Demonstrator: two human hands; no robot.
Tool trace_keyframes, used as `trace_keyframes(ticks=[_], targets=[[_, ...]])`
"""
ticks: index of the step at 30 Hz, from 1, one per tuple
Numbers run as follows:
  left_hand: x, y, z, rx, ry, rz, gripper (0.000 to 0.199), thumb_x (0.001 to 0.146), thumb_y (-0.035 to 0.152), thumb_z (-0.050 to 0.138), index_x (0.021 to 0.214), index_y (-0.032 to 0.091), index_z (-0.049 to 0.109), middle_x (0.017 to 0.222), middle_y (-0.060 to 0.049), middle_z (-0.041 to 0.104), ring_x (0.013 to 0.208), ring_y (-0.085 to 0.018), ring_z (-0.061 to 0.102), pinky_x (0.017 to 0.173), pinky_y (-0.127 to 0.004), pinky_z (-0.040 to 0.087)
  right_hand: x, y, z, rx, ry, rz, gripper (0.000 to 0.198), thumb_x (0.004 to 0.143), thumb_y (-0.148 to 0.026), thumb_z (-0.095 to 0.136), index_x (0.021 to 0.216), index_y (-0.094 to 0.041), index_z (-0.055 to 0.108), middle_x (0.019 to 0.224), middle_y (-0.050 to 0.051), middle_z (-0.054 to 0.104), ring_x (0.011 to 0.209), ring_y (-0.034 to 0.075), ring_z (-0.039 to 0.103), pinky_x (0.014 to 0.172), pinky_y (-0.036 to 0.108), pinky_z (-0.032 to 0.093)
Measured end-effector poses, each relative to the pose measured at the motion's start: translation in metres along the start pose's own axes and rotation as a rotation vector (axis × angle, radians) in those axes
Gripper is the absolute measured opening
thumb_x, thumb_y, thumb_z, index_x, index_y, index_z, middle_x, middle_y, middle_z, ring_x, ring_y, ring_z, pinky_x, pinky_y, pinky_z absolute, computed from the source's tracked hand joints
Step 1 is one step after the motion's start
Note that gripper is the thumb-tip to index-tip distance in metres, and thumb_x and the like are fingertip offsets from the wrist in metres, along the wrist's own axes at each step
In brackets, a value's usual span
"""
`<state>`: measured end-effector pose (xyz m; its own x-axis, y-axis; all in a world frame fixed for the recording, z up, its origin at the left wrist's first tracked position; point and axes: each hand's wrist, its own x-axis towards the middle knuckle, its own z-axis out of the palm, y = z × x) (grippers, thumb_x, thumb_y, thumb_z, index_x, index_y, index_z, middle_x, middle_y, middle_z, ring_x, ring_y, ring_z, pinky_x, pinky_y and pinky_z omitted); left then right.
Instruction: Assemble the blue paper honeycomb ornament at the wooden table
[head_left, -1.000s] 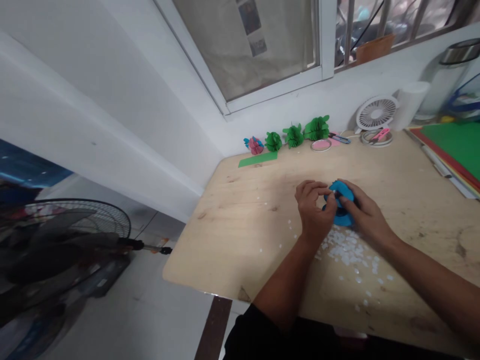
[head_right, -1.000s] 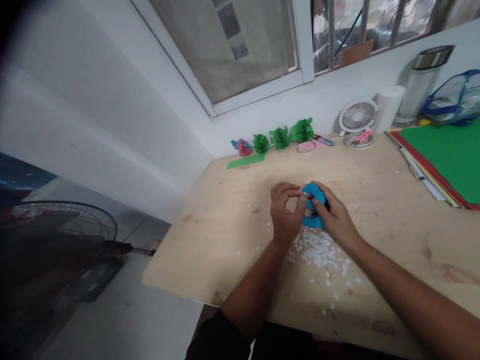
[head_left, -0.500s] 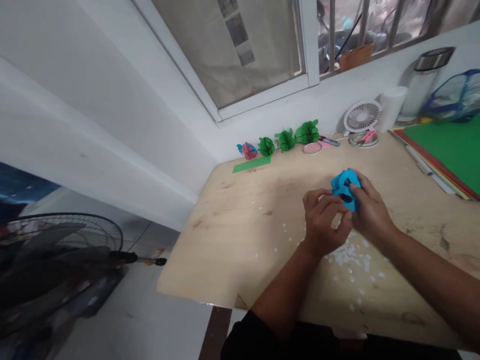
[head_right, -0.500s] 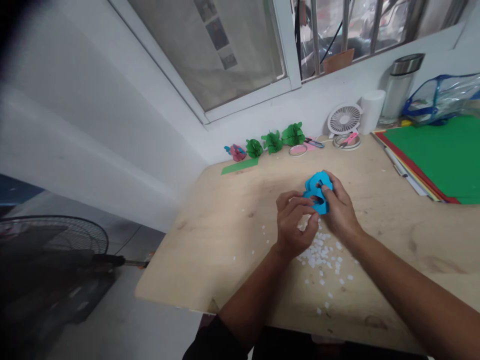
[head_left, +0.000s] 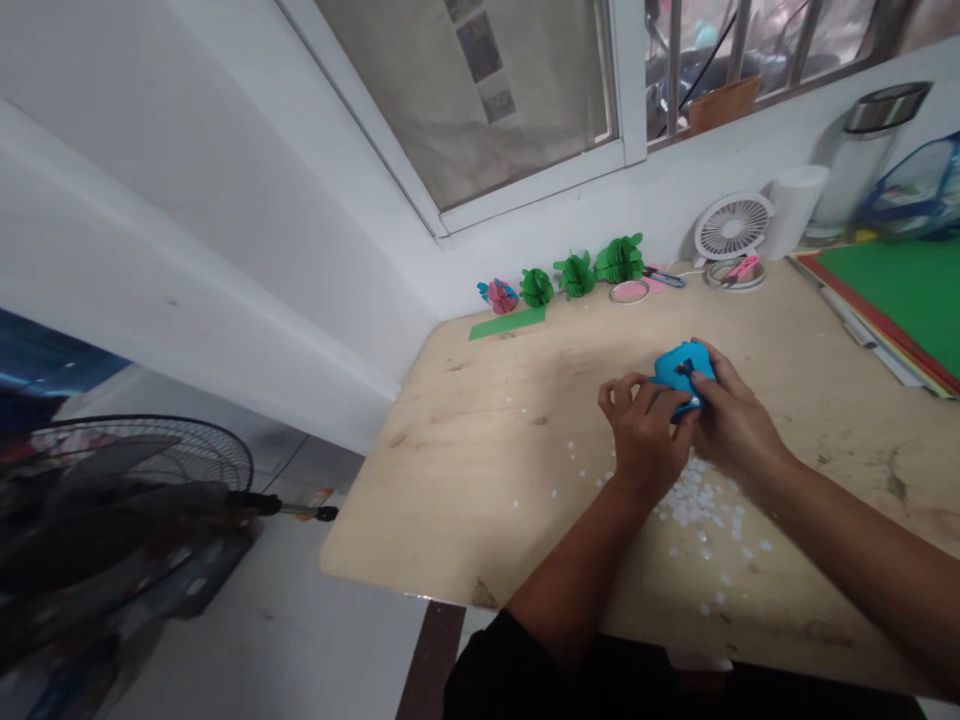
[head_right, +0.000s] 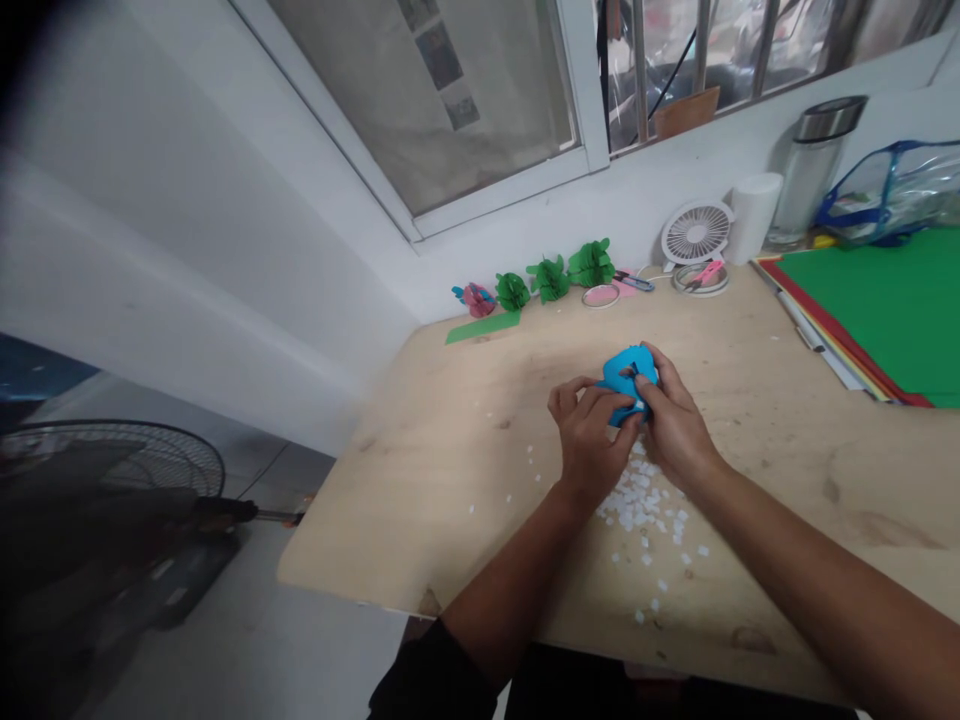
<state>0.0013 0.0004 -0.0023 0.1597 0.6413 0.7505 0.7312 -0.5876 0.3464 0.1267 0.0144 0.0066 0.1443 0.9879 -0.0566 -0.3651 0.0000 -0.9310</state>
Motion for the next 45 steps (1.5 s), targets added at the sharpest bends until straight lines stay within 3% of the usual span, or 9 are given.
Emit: trace_keyframes(ticks=[4,14,20,28,36,45], targets=[[-0.001,0.000,0.002,-0.041,0.026,0.015,0.009,0.092,0.026,0.080,0.099,0.027,0.075,0.097,-0.002,0.079,0.114,-0.029,0.064,0.107,-0.051,0.038,0.000,-0.003,0.001,0.121,0.031,0.144,0.064,0.076,-0.045,0.085,0.136,-0.040,0.064,0.110,-0.003,0.074,0.090,0.016,0.070,0.073,0.026,0.058],[-0.005,0.003,0.007,-0.043,0.001,-0.096,0.007,0.090,0.026,0.082,0.094,0.028,0.076,0.092,0.000,0.080,0.108,-0.029,0.065,0.110,-0.054,0.035,-0.001,-0.001,0.005,0.066,0.093,0.153,0.066,0.074,-0.042,0.084,0.137,-0.038,0.064,0.105,-0.003,0.074,0.091,0.016,0.068,0.076,0.025,0.056],[-0.006,0.003,0.009,-0.025,0.037,-0.095,0.010,0.089,0.022,0.083,0.087,0.027,0.074,0.088,0.000,0.079,0.106,-0.029,0.065,0.110,-0.056,0.035,-0.003,-0.001,0.006,0.067,0.068,0.161,0.070,0.073,-0.041,0.084,0.139,-0.038,0.062,0.105,-0.003,0.073,0.089,0.016,0.068,0.073,0.025,0.056],[-0.006,0.000,0.010,-0.042,-0.014,-0.109,0.008,0.091,0.023,0.079,0.088,0.027,0.073,0.089,0.000,0.079,0.107,-0.029,0.066,0.111,-0.055,0.036,0.001,0.008,0.001,0.040,0.042,0.130,0.066,0.074,-0.039,0.083,0.136,-0.040,0.062,0.107,-0.004,0.072,0.092,0.017,0.069,0.076,0.027,0.058],[-0.004,-0.001,0.008,-0.045,-0.055,-0.129,0.012,0.091,0.021,0.078,0.082,0.026,0.072,0.087,0.000,0.078,0.107,-0.028,0.065,0.112,-0.056,0.036,-0.003,0.003,0.002,0.000,0.051,0.127,0.066,0.075,-0.040,0.082,0.138,-0.038,0.062,0.107,-0.002,0.071,0.086,0.016,0.067,0.068,0.026,0.055],[-0.001,-0.001,0.004,-0.110,-0.092,-0.096,0.012,0.089,0.022,0.081,0.087,0.027,0.071,0.094,0.000,0.080,0.117,-0.029,0.065,0.118,-0.057,0.035,0.008,0.005,-0.003,0.075,0.095,0.089,0.056,0.077,-0.039,0.080,0.131,-0.038,0.064,0.106,-0.003,0.072,0.089,0.017,0.070,0.077,0.029,0.058]])
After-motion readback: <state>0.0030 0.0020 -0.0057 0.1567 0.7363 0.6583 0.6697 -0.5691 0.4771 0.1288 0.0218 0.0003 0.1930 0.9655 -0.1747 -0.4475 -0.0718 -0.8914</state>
